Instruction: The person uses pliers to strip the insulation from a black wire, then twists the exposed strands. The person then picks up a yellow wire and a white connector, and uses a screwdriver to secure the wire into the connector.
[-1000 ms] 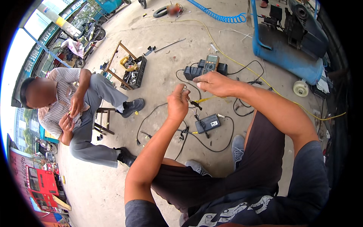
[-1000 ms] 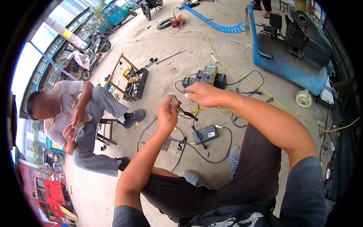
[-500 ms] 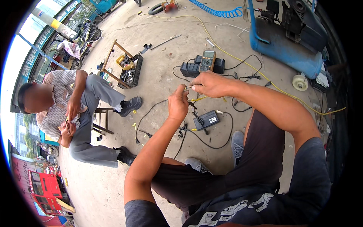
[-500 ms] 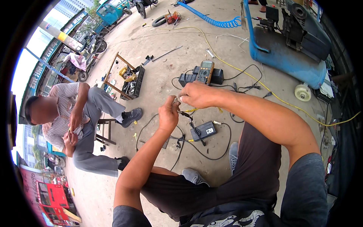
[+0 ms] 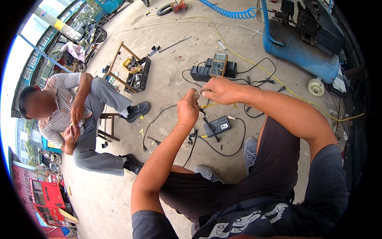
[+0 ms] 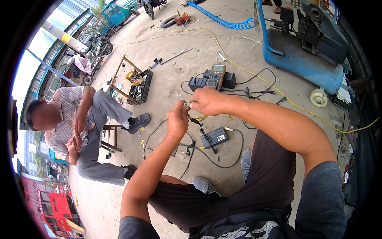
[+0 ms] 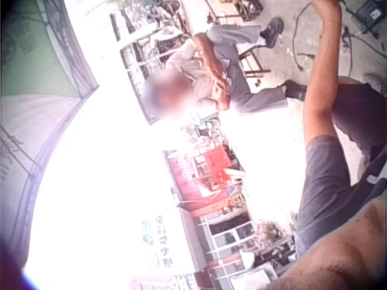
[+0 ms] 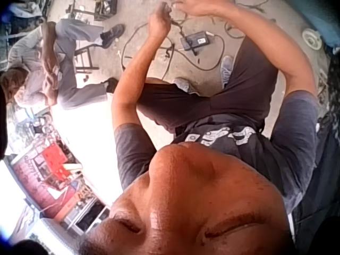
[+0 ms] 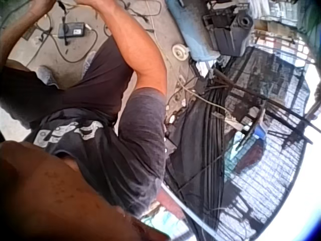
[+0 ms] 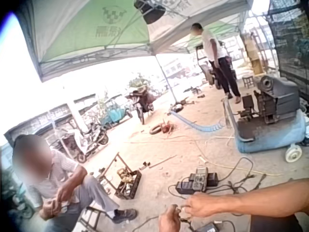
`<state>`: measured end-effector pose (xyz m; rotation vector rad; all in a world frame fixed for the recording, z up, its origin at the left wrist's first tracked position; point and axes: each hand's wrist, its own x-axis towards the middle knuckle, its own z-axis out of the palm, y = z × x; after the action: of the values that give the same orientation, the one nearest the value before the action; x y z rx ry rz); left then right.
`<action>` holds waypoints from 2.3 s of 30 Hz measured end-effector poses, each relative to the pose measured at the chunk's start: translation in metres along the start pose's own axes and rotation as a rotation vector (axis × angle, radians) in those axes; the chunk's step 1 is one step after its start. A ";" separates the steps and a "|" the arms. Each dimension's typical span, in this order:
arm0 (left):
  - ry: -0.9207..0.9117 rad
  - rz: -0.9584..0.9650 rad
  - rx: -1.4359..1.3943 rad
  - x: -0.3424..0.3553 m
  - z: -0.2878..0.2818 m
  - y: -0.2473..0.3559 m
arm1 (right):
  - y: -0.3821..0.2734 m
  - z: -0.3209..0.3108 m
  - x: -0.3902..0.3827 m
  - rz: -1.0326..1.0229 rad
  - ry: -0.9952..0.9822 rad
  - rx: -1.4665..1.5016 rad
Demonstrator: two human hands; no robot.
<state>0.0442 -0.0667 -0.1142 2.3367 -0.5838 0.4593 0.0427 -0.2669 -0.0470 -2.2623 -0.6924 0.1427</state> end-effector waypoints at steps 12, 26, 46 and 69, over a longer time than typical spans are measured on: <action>0.014 0.028 0.019 0.000 -0.001 0.000 | -0.006 -0.003 0.001 0.009 -0.026 -0.011; 0.010 0.027 0.002 0.000 0.000 0.002 | 0.000 0.001 0.001 -0.006 0.006 -0.012; 0.001 0.010 0.015 -0.001 0.001 0.000 | 0.005 0.005 0.003 -0.003 0.008 -0.002; 0.006 0.019 0.033 -0.003 0.002 -0.003 | 0.005 0.001 0.002 0.024 0.036 0.028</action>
<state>0.0440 -0.0654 -0.1188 2.3622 -0.6004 0.4875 0.0467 -0.2683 -0.0507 -2.2414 -0.6408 0.1223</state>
